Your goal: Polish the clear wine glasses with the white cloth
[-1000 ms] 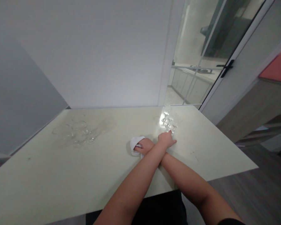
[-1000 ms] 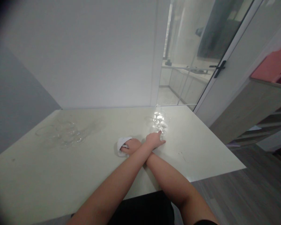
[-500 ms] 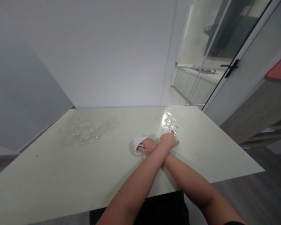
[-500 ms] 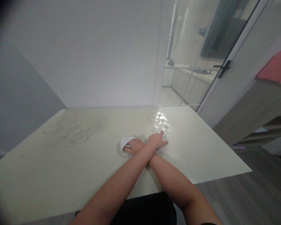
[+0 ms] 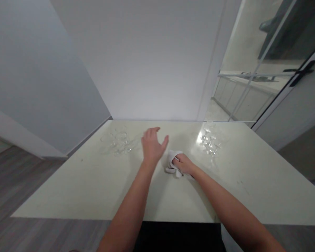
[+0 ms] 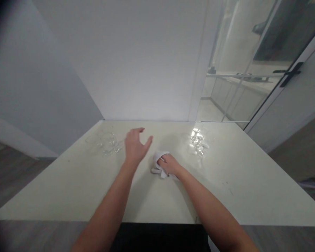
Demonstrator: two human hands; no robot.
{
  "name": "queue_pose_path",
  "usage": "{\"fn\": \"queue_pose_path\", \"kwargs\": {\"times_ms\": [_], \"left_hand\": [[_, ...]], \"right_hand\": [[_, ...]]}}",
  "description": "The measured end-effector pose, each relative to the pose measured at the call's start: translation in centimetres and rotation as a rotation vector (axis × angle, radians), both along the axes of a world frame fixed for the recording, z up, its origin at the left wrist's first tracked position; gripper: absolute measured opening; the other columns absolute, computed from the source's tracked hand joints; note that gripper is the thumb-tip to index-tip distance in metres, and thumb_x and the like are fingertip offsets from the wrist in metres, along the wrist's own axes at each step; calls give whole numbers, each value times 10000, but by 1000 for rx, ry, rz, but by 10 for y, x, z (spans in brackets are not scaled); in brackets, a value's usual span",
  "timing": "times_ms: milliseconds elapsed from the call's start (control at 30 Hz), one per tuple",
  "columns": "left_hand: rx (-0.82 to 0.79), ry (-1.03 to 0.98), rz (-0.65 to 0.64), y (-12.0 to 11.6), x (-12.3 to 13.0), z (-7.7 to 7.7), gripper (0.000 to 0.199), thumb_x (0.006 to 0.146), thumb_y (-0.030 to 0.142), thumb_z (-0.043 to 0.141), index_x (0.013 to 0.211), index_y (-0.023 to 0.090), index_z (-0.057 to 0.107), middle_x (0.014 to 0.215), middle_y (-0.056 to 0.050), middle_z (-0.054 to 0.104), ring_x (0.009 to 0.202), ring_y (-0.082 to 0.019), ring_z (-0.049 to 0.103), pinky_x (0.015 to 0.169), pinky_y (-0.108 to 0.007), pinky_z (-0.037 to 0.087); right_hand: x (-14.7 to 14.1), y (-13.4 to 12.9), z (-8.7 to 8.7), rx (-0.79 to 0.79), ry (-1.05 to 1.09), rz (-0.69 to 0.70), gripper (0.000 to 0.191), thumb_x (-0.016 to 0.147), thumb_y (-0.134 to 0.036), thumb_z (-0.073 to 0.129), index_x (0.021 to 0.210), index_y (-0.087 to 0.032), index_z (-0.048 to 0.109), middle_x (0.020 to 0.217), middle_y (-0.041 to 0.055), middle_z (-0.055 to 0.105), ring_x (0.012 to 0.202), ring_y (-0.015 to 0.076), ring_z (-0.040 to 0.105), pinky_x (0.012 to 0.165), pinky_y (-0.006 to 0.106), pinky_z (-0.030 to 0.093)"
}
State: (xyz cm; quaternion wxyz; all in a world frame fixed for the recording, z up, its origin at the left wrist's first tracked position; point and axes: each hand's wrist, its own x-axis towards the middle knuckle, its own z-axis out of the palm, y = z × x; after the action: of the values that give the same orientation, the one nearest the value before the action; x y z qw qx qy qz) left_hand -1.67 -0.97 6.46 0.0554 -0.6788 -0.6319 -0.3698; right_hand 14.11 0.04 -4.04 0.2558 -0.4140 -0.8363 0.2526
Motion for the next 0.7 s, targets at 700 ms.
{"fn": "queue_pose_path", "kwargs": {"times_ms": [700], "left_hand": [[115,-249,-87,3,-92,-16,156,820,343,538,884,203,567,1285,-95,408,1153,-234,471,841,-362,479]], "right_hand": [[0,-1,-1,-493,917,-200,396,791,-524,469,772,-184,672,732,58,671,740,220,613,693,334,493]]}}
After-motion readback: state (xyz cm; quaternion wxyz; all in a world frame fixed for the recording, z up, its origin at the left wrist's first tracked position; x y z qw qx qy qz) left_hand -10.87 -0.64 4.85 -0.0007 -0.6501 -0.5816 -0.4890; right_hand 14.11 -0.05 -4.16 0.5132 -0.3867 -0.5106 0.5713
